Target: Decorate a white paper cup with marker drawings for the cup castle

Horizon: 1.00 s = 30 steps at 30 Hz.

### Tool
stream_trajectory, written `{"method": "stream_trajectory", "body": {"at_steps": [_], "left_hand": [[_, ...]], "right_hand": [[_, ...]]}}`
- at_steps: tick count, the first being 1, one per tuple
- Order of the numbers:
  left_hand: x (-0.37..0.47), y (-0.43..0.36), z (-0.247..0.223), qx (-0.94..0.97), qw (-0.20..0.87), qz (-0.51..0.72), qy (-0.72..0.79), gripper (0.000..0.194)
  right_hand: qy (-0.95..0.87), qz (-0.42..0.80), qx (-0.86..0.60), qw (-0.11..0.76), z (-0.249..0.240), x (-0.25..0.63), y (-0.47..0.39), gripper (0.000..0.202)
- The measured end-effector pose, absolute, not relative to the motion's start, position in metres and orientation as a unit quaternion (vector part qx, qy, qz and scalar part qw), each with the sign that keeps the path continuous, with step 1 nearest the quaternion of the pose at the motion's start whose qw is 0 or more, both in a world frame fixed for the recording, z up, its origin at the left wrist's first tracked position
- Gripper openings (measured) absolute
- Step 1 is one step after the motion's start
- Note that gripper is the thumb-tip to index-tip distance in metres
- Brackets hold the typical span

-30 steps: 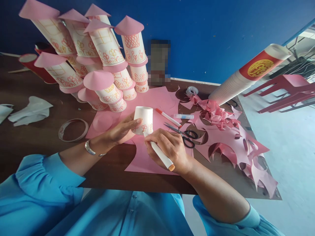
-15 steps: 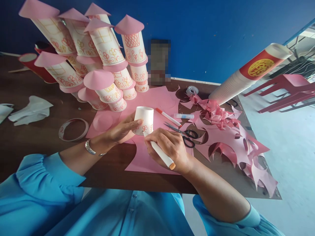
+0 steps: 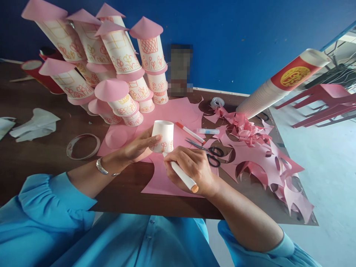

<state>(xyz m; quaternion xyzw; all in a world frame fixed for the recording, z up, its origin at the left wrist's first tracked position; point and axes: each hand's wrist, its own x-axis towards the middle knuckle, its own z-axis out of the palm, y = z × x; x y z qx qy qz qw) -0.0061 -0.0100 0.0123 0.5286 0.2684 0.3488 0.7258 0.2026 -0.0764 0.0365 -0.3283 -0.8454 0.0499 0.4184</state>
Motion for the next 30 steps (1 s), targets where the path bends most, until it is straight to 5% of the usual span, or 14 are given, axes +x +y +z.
{"method": "stream_trajectory", "body": {"at_steps": [19, 30], "left_hand": [[-0.004, 0.002, -0.012, 0.391, 0.800, 0.403, 0.214, 0.047], [-0.006, 0.001, -0.014, 0.360, 0.805, 0.396, 0.258, 0.061]], "right_hand": [[-0.783, 0.008, -0.374, 0.497, 0.036, 0.204, -0.075, 0.020], [-0.808, 0.035, -0.337, 0.481, 0.033, 0.202, -0.077, 0.017]]}}
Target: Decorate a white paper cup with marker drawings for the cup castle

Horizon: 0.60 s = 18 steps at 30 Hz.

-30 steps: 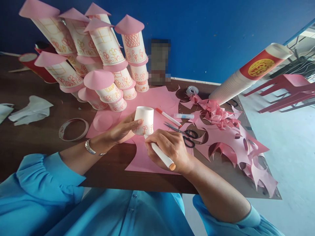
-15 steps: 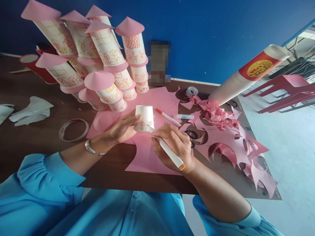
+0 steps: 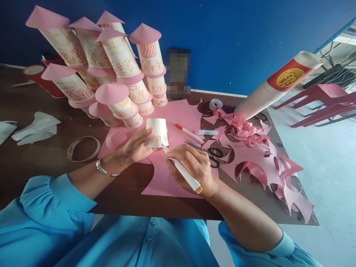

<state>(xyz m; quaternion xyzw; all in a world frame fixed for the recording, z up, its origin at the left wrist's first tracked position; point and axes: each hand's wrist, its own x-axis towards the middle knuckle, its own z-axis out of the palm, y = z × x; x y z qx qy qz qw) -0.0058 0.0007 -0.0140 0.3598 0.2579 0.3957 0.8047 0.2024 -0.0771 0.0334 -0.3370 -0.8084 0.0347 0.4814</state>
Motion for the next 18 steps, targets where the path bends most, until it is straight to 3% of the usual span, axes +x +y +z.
{"method": "stream_trajectory", "body": {"at_steps": [10, 18], "left_hand": [[-0.0073, 0.0041, -0.0125, 0.342, 0.817, 0.399, 0.240, 0.051], [-0.0083, 0.0036, -0.0154, 0.348, 0.825, 0.388, 0.219, 0.060]], "right_hand": [[-0.812, 0.033, -0.338, 0.474, 0.0347, 0.2021, -0.0762, 0.020], [-0.820, 0.039, -0.337, 0.461, 0.0362, 0.2017, -0.0756, 0.016]]}}
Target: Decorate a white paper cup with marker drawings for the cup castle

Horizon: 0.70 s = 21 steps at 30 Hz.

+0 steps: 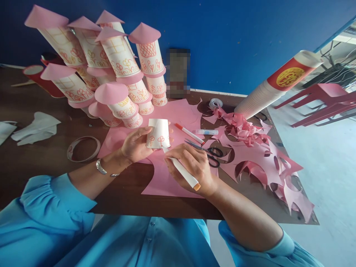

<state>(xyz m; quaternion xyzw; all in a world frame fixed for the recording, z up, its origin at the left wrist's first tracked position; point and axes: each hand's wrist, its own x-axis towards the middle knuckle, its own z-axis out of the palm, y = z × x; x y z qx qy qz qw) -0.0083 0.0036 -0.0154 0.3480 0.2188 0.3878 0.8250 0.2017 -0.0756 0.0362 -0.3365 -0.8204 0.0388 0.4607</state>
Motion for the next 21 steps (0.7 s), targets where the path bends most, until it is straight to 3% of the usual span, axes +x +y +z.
{"method": "stream_trajectory", "body": {"at_steps": [21], "left_hand": [[-0.0067, 0.0038, -0.0129, 0.358, 0.831, 0.378, 0.194, 0.057]], "right_hand": [[-0.816, 0.035, -0.344, 0.464, 0.0340, 0.2018, -0.0749, 0.017]]}}
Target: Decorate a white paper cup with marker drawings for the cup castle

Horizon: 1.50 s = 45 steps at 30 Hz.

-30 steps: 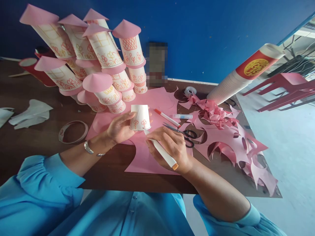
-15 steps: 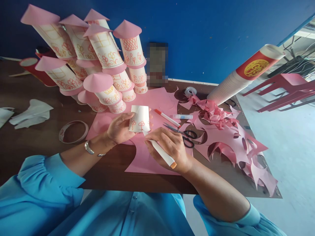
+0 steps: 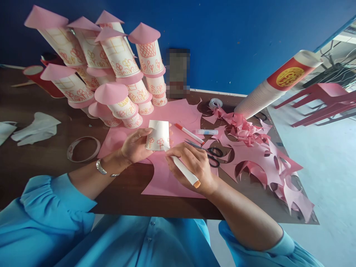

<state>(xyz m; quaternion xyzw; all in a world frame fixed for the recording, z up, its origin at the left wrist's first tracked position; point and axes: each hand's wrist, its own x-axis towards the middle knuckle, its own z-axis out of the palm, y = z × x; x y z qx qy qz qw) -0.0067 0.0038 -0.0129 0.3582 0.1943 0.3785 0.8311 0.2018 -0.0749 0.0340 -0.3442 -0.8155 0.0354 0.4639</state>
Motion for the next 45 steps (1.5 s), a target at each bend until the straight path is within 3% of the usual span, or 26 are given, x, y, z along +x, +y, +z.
{"method": "stream_trajectory", "body": {"at_steps": [45], "left_hand": [[-0.0058, 0.0032, -0.0159, 0.415, 0.812, 0.374, 0.168, 0.051]], "right_hand": [[-0.832, 0.051, -0.339, 0.436, 0.0413, 0.1995, -0.0758, 0.018]]}}
